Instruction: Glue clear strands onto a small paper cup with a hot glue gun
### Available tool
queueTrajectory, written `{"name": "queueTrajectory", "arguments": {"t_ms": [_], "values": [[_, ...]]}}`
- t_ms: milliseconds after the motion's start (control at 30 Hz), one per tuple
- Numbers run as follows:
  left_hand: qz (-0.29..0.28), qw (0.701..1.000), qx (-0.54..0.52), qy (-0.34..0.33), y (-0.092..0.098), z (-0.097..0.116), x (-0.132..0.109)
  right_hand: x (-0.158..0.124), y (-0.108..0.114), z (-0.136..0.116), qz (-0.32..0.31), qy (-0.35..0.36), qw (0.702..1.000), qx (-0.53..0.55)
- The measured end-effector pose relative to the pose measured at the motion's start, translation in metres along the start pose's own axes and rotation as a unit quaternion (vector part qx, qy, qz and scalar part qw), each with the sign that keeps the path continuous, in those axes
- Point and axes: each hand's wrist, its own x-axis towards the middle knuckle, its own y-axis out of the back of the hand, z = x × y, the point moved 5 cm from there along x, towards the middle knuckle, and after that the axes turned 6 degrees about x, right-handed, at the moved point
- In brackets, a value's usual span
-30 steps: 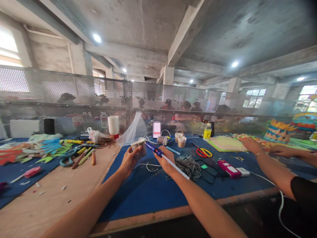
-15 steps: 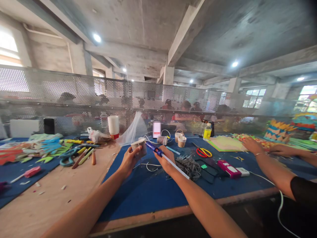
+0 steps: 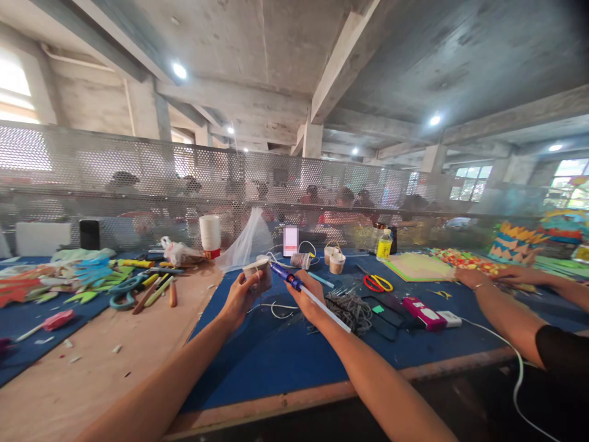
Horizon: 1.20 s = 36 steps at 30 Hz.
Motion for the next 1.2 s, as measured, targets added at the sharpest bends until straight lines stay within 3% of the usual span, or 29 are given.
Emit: {"name": "queueTrajectory", "arguments": {"t_ms": [433, 800, 1000, 1200], "values": [[-0.02, 1.0, -0.015, 0.006, 0.003, -0.005, 0.004, 0.0, -0.005, 0.006, -0.003, -0.007, 1.0, -0.015], [0.02, 1.0, -0.008, 0.013, 0.006, -0.001, 0.005, 0.0, -0.007, 0.016, 0.02, -0.032, 0.999, 0.027], [0.036, 0.999, 0.0, 0.007, 0.011, 0.0, 0.007, 0.0, -0.005, 0.022, -0.048, -0.113, 0.99, -0.072], [0.044, 0.999, 0.012, -0.001, 0.007, 0.003, 0.002, -0.008, -0.019, 0.029, -0.153, -0.155, 0.965, -0.145]]}}
